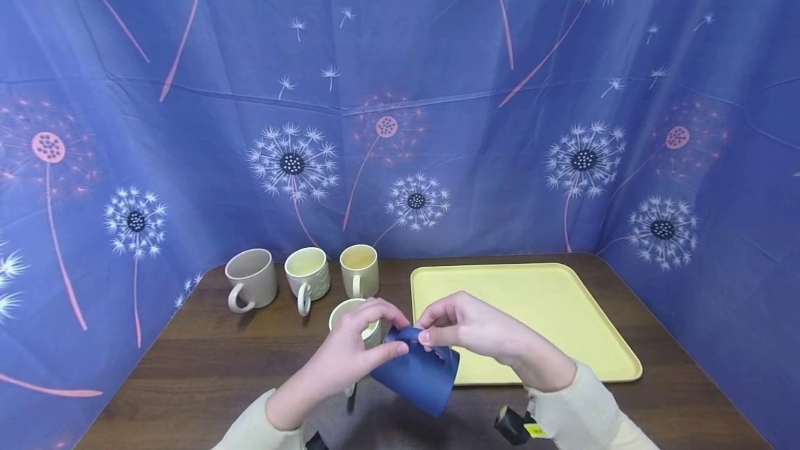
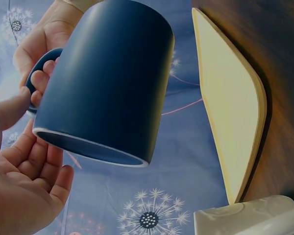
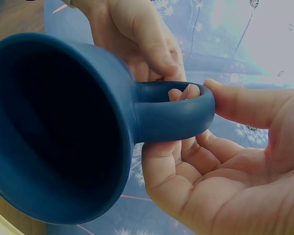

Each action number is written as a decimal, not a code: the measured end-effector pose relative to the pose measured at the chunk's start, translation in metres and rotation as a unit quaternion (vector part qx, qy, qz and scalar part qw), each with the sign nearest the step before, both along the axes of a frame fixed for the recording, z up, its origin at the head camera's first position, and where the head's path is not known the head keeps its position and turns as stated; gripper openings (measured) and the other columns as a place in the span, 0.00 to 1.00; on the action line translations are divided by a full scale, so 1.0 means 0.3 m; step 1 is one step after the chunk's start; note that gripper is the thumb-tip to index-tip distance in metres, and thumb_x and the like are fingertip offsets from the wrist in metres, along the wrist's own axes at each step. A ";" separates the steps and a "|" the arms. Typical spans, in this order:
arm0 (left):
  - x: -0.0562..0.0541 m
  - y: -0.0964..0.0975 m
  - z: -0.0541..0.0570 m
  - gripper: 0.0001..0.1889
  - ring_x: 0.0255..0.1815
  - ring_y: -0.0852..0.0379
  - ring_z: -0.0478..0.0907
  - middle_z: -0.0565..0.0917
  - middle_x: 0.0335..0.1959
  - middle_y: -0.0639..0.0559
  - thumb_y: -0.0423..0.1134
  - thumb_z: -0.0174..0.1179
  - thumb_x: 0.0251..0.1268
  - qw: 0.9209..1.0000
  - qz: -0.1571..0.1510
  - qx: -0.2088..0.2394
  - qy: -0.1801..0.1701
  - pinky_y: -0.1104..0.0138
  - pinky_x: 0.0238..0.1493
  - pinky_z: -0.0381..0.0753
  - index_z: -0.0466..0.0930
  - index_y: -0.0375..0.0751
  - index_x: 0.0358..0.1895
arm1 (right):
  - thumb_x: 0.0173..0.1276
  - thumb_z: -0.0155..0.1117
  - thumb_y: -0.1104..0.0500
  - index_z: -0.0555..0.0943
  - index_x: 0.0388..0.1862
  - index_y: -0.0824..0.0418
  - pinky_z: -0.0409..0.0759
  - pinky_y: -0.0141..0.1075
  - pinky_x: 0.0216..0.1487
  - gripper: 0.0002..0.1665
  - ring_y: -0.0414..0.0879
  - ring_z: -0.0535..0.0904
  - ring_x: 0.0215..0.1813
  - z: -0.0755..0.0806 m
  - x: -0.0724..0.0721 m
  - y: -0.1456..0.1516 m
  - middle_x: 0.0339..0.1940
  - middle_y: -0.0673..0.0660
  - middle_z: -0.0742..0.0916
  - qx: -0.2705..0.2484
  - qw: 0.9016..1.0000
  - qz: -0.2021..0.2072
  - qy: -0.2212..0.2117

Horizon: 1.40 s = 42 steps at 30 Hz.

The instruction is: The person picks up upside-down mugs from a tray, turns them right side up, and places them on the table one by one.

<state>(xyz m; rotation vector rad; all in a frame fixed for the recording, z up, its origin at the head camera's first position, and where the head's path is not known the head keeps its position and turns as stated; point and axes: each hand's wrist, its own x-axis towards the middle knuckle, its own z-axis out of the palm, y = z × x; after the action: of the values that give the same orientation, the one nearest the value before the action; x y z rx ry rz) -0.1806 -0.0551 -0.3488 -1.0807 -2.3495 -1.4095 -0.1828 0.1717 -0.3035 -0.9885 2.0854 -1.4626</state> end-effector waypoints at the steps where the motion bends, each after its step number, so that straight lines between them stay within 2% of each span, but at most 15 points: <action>1: 0.000 0.002 -0.001 0.12 0.45 0.64 0.74 0.81 0.38 0.63 0.44 0.68 0.55 1.000 0.001 0.000 0.003 0.67 0.51 0.74 0.81 0.50 0.42 | 0.69 0.55 0.63 0.80 0.42 0.72 0.78 0.34 0.36 0.12 0.39 0.76 0.31 0.001 0.000 0.000 0.28 0.49 0.82 0.001 1.000 -0.001 -0.001; 9: 0.004 0.013 -0.005 0.09 0.44 0.64 0.73 0.80 0.37 0.60 0.39 0.66 0.56 1.000 -0.002 0.000 0.012 0.67 0.49 0.73 0.79 0.47 0.41 | 0.68 0.56 0.63 0.80 0.42 0.71 0.77 0.33 0.37 0.12 0.39 0.76 0.31 0.006 -0.001 -0.004 0.27 0.50 0.81 0.008 1.000 0.003 -0.001; 18: 0.006 0.020 -0.020 0.07 0.43 0.62 0.71 0.77 0.35 0.57 0.36 0.64 0.58 0.997 0.012 -0.001 0.072 0.68 0.48 0.72 0.76 0.44 0.38 | 0.68 0.57 0.62 0.81 0.42 0.71 0.78 0.34 0.37 0.12 0.40 0.77 0.32 -0.002 0.001 -0.015 0.28 0.50 0.82 0.005 1.000 -0.009 0.002; 22: 0.005 0.018 -0.023 0.08 0.43 0.61 0.71 0.77 0.35 0.57 0.37 0.63 0.58 0.996 0.022 0.006 0.088 0.68 0.48 0.72 0.76 0.44 0.38 | 0.67 0.59 0.61 0.82 0.42 0.69 0.79 0.34 0.37 0.12 0.41 0.78 0.32 -0.003 0.001 -0.023 0.29 0.53 0.83 0.020 0.999 -0.036 0.020; 24: 0.006 0.017 -0.021 0.08 0.43 0.61 0.71 0.77 0.35 0.57 0.36 0.64 0.57 0.996 0.026 0.010 0.085 0.68 0.48 0.72 0.75 0.44 0.38 | 0.67 0.60 0.60 0.82 0.42 0.68 0.79 0.34 0.37 0.12 0.41 0.78 0.32 -0.002 0.001 -0.026 0.29 0.55 0.84 0.026 0.998 -0.052 0.026; 28: 0.010 0.014 -0.015 0.08 0.44 0.62 0.71 0.77 0.35 0.58 0.34 0.64 0.57 0.998 0.035 0.017 0.056 0.68 0.48 0.72 0.75 0.44 0.38 | 0.66 0.61 0.59 0.82 0.43 0.67 0.79 0.34 0.36 0.12 0.42 0.78 0.32 -0.001 0.003 -0.032 0.30 0.57 0.84 0.023 0.997 -0.073 0.033; 32: 0.011 0.012 -0.013 0.09 0.43 0.62 0.70 0.76 0.35 0.59 0.34 0.64 0.56 0.998 0.047 0.023 0.034 0.67 0.48 0.72 0.75 0.45 0.38 | 0.66 0.62 0.59 0.82 0.44 0.67 0.80 0.34 0.39 0.13 0.42 0.79 0.35 -0.001 0.010 -0.039 0.34 0.59 0.85 0.015 0.995 -0.094 0.041; 39: 0.010 0.006 -0.013 0.09 0.41 0.62 0.70 0.75 0.35 0.58 0.31 0.64 0.56 0.997 0.067 0.036 0.018 0.64 0.47 0.73 0.76 0.45 0.37 | 0.64 0.64 0.60 0.81 0.46 0.66 0.80 0.34 0.44 0.14 0.43 0.81 0.41 -0.014 0.019 -0.039 0.40 0.61 0.86 -0.004 0.989 -0.133 0.067; 42: 0.011 0.001 -0.011 0.09 0.42 0.62 0.71 0.76 0.35 0.58 0.30 0.64 0.56 0.996 0.071 0.045 0.007 0.61 0.55 0.71 0.76 0.45 0.38 | 0.64 0.64 0.61 0.80 0.46 0.66 0.80 0.34 0.45 0.13 0.43 0.81 0.42 -0.022 0.023 -0.038 0.41 0.61 0.85 -0.018 0.987 -0.139 0.082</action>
<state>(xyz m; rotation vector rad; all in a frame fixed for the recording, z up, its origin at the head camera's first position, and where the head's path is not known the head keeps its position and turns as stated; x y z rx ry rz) -0.1774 -0.0549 -0.3522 -0.8770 -2.2788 -1.4367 -0.1760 0.1602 -0.3101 -0.8843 2.4033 -1.6043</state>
